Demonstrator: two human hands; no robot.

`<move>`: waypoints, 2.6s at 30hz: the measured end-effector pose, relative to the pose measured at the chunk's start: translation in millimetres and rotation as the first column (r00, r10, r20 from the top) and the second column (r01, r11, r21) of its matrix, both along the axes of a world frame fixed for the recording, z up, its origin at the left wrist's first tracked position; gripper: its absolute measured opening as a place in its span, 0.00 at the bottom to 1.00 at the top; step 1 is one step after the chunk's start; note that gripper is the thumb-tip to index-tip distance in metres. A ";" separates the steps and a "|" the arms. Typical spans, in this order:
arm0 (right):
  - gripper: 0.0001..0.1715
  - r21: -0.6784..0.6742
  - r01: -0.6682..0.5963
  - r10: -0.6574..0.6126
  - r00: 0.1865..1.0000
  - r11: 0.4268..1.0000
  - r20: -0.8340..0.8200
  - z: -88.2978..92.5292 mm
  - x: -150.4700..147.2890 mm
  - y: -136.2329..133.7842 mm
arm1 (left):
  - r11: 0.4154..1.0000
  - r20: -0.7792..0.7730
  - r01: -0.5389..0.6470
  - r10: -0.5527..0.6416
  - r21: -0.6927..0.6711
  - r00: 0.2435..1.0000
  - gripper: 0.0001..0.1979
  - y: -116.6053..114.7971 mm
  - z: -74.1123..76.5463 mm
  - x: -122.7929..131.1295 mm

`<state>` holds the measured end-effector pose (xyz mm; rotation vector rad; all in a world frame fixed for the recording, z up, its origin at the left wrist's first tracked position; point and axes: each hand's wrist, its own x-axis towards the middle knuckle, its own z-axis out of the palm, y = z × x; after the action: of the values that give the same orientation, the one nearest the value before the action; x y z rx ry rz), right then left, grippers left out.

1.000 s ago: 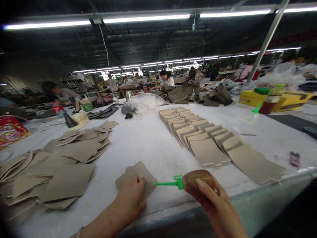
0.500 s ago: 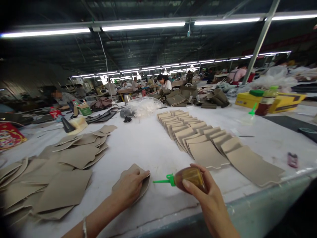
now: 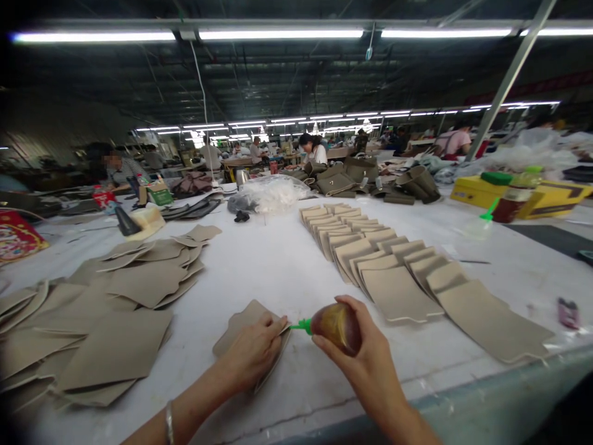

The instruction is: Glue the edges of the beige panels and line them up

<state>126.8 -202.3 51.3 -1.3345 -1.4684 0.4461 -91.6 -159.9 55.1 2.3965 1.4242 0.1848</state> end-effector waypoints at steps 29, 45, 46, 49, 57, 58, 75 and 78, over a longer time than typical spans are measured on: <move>0.31 -0.160 0.031 -0.049 0.993 0.987 -0.107 -4.3 3.3 -2.3 | 0.996 0.199 0.024 -0.008 -0.081 0.980 0.20 0.8 -1.1 -8.1; 0.32 -0.122 0.062 -0.078 0.989 0.991 -0.125 -13.3 1.4 -9.0 | 0.997 0.179 0.015 0.000 -0.082 0.984 0.21 -0.8 1.0 -8.3; 0.32 -0.113 0.071 -0.086 0.988 0.991 -0.132 -13.7 1.8 -8.4 | 0.997 0.179 0.011 0.004 -0.082 0.984 0.21 -0.8 1.0 -8.2; 0.32 -0.114 0.075 -0.090 0.987 0.991 -0.133 -15.2 2.7 -9.8 | 0.996 0.173 0.001 0.013 -0.084 0.985 0.22 -1.0 1.3 -8.7; 0.29 -0.195 -0.073 0.024 0.970 0.978 -0.244 -14.6 2.1 -14.1 | 0.995 0.213 0.012 0.009 -0.098 0.977 0.22 -0.2 0.7 -10.6; 0.30 -0.187 -0.062 0.013 0.968 0.980 -0.250 -15.2 2.6 -13.4 | 0.995 0.212 0.011 0.010 -0.098 0.977 0.22 -0.2 0.8 -10.9; 0.29 -0.258 -0.203 0.147 0.964 0.945 -0.220 -17.8 -1.5 -28.2 | 0.994 0.238 0.006 0.019 -0.106 0.971 0.24 -0.6 -3.9 -17.7; 0.28 -0.241 -0.165 0.113 0.970 0.956 -0.216 -17.5 -2.3 -30.4 | 0.994 0.239 -0.001 0.027 -0.111 0.971 0.24 -0.9 -4.1 -18.5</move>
<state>124.5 -232.7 33.9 -1.3462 -1.3734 0.8644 -110.1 -160.9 51.0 2.1910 1.3048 0.3762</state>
